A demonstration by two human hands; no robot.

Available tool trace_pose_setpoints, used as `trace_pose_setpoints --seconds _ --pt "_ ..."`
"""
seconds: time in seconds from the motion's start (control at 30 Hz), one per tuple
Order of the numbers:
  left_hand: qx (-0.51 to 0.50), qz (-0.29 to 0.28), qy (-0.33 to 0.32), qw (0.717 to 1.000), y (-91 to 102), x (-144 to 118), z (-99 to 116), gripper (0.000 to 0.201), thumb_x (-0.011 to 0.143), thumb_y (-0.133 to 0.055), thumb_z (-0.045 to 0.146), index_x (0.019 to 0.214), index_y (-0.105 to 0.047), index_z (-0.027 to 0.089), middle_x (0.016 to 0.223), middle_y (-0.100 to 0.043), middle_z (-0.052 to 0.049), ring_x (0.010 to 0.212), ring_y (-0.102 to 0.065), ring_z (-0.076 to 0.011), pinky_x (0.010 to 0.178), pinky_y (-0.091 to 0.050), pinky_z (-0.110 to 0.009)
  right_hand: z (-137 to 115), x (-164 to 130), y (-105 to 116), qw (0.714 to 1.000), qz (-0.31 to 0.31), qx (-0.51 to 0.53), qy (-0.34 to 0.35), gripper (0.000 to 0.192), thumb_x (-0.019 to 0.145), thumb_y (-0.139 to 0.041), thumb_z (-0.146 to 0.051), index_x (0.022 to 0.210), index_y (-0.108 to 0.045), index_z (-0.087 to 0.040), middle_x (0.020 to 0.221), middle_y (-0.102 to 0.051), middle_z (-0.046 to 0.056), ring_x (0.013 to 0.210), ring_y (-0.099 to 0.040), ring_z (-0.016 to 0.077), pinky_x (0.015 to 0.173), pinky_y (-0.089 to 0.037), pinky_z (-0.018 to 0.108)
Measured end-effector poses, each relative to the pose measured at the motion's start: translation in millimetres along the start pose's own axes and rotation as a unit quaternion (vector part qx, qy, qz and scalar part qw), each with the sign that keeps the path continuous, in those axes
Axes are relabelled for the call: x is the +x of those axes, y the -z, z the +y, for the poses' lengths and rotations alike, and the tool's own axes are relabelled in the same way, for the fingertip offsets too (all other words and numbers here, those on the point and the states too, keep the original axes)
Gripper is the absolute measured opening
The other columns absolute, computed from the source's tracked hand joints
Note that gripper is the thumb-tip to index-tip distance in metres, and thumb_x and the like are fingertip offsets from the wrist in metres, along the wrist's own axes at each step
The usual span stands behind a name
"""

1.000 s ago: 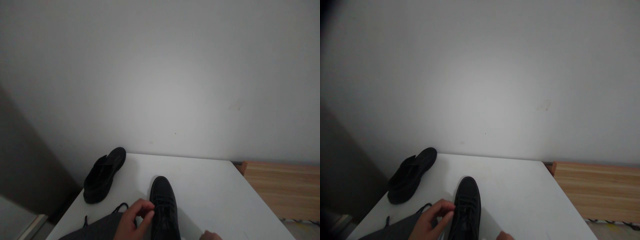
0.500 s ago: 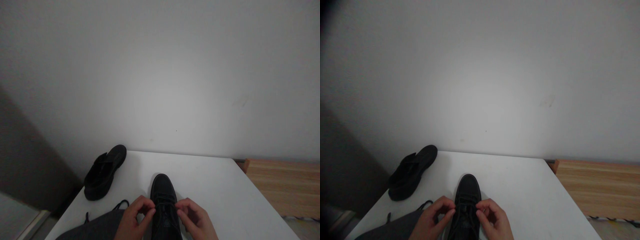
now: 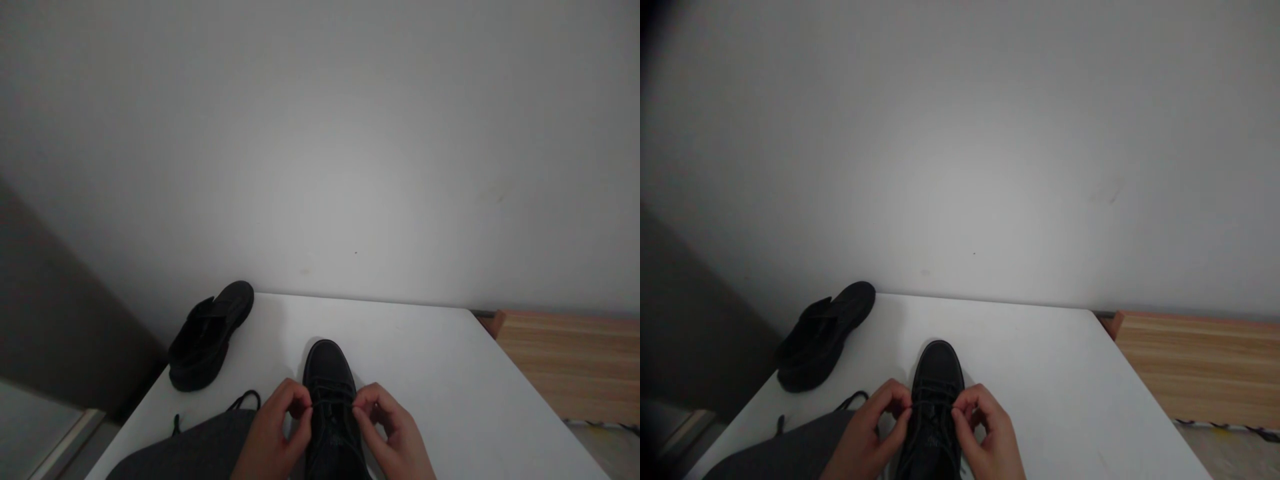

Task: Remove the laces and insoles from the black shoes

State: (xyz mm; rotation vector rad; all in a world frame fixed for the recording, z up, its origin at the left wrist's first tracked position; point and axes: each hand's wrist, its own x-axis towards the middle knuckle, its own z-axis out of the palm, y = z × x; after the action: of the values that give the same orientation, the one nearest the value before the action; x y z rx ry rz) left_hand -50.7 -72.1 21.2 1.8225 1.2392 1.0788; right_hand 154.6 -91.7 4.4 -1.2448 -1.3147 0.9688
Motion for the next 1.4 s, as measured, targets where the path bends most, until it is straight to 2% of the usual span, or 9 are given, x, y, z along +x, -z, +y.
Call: trace_pose_setpoints --seconds 0.17,0.33,0.5,0.7,0.83,0.93,1.03,1.17,1.4 --pt "0.01 -0.007 0.012 1.0 3.8 -1 2 0.01 0.093 -0.052 0.021 0.086 -0.059 0.022 0.08 -0.064 0.0 0.076 -0.063 -0.0176 0.072 -0.049 -0.025 -2 1 -1 1.0 0.002 -0.005 0.025 0.027 0.095 -0.059 -0.044 0.081 -0.062 -0.021 0.08 -0.063 0.002 0.072 -0.057 0.0175 0.067 -0.044 0.026" --pt "0.002 -0.013 0.034 0.999 5.2 -2 -1 0.01 0.094 -0.051 0.023 0.088 -0.059 0.022 0.083 -0.064 0.0 0.081 -0.063 -0.0187 0.076 -0.047 -0.026 -1 3 -1 1.0 -0.009 -0.009 0.02 0.028 0.098 -0.054 -0.046 0.083 -0.058 -0.022 0.076 -0.056 -0.001 0.07 -0.053 0.0169 0.066 -0.042 0.026" --pt "-0.081 -0.039 0.073 0.993 6.3 -3 -4 0.01 0.095 -0.05 0.025 0.092 -0.059 0.022 0.083 -0.06 0.001 0.082 -0.06 -0.0182 0.077 -0.045 -0.026 1 1 -3 1.0 -0.011 0.012 -0.002 0.03 0.098 -0.054 -0.049 0.083 -0.057 -0.022 0.075 -0.051 -0.002 0.071 -0.05 0.0167 0.066 -0.041 0.026" --pt "-0.194 -0.09 0.124 0.969 7.4 -4 -7 0.019 0.099 -0.05 0.039 0.102 -0.059 0.022 0.081 -0.054 0.002 0.078 -0.052 -0.0157 0.073 -0.041 -0.024 2 -2 -5 0.999 -0.023 0.036 0.007 0.017 0.092 -0.062 -0.04 0.092 -0.062 -0.024 0.079 -0.054 -0.001 0.074 -0.051 0.0179 0.07 -0.042 0.027" --pt "-0.197 -0.099 0.111 0.969 11.0 -5 -6 0.02 0.089 -0.066 0.036 0.103 -0.059 0.023 0.07 -0.045 0.007 0.068 -0.046 -0.0134 0.068 -0.038 -0.023 3 0 -1 1.0 -0.011 -0.003 0.026 0.006 0.09 -0.06 -0.029 0.091 -0.064 -0.024 0.077 -0.054 -0.002 0.076 -0.053 0.0183 0.073 -0.042 0.027" --pt "-0.141 -0.076 0.088 0.983 14.3 -6 -9 0.02 0.086 -0.065 0.024 0.106 -0.061 0.024 0.074 -0.049 0.006 0.073 -0.052 -0.0144 0.072 -0.041 -0.023 9 3 5 0.998 0.013 -0.041 0.048 0.007 0.089 -0.057 -0.023 0.088 -0.063 -0.025 0.077 -0.055 -0.002 0.076 -0.054 0.018 0.072 -0.043 0.026" --pt "-0.067 -0.01 0.08 0.994 16.9 -7 -15 0.019 0.087 -0.06 0.019 0.104 -0.063 0.025 0.078 -0.052 0.005 0.076 -0.056 -0.0149 0.076 -0.044 -0.024 17 6 12 0.996 0.044 -0.061 0.056 0.007 0.09 -0.058 -0.023 0.088 -0.064 -0.024 0.08 -0.057 0.0 0.079 -0.057 0.0187 0.072 -0.047 0.025" --pt "-0.087 0.041 0.089 0.991 17.7 -7 -23 0.011 0.09 -0.06 0.027 0.101 -0.063 0.024 0.083 -0.059 0.003 0.082 -0.063 -0.017 0.081 -0.05 -0.025 19 6 21 0.997 0.076 -0.016 0.012 0.014 0.095 -0.06 -0.036 0.099 -0.066 -0.025 0.091 -0.066 0.003 0.084 -0.063 0.0203 0.075 -0.052 0.026" --pt "-0.186 -0.012 0.133 0.973 15.8 -6 -13 0.02 0.095 -0.059 0.038 0.096 -0.07 0.021 0.091 -0.074 -0.005 0.092 -0.071 -0.0218 0.087 -0.054 -0.028 -1 5 24 0.995 -0.001 0.093 -0.02 0.031 0.1 -0.052 -0.052 0.099 -0.069 -0.026 0.075 -0.064 0.001 0.078 -0.061 0.0189 0.077 -0.05 0.027"
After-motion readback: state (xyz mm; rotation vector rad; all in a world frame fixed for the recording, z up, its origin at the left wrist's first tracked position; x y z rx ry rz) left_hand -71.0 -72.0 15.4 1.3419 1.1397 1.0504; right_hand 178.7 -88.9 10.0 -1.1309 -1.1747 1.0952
